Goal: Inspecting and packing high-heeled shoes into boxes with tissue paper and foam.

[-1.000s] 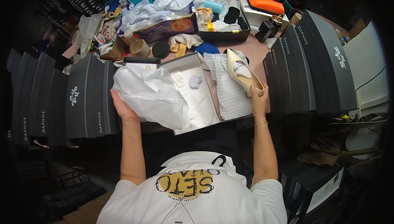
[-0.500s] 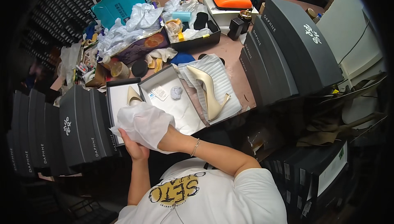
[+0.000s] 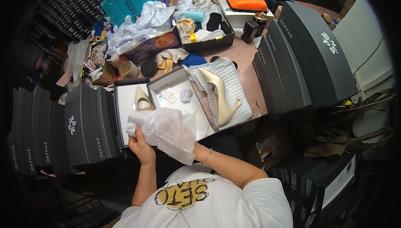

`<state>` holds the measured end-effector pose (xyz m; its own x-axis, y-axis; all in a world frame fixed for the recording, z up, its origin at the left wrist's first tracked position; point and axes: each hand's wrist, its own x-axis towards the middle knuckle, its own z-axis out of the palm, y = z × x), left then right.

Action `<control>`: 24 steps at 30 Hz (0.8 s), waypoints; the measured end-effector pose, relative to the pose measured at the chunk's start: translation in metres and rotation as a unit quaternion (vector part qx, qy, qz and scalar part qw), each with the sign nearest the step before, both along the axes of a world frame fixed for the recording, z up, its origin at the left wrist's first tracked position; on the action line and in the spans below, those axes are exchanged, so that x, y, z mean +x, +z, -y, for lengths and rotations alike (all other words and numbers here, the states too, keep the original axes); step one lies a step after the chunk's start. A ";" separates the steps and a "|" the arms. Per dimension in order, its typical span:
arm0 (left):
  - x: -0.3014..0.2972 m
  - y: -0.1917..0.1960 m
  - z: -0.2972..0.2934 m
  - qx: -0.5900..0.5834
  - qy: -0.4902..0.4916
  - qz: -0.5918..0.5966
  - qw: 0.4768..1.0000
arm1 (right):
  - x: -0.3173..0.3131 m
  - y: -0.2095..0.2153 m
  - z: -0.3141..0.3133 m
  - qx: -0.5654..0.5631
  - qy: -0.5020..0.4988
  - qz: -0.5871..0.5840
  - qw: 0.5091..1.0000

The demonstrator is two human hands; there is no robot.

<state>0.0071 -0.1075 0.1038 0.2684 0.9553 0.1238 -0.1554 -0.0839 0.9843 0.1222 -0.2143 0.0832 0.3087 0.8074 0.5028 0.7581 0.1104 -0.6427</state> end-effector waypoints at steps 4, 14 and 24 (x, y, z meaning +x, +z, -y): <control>0.000 -0.001 -0.002 -0.056 -0.037 0.043 0.997 | 0.000 -0.008 0.005 -0.042 0.109 -0.236 0.965; -0.011 -0.007 -0.008 0.167 0.016 -0.122 0.978 | 0.003 0.016 -0.004 -0.009 0.068 -0.106 0.992; 0.052 0.045 -0.039 0.375 -0.216 -0.227 0.872 | 0.105 0.037 0.061 0.029 -0.125 -0.457 0.880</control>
<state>0.0587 -0.0687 0.1492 0.7674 0.4490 0.4578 0.0601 -0.7611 0.6458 0.2272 -0.2755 0.1206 0.7697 0.6384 -0.0086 -0.0666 0.0670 -0.9955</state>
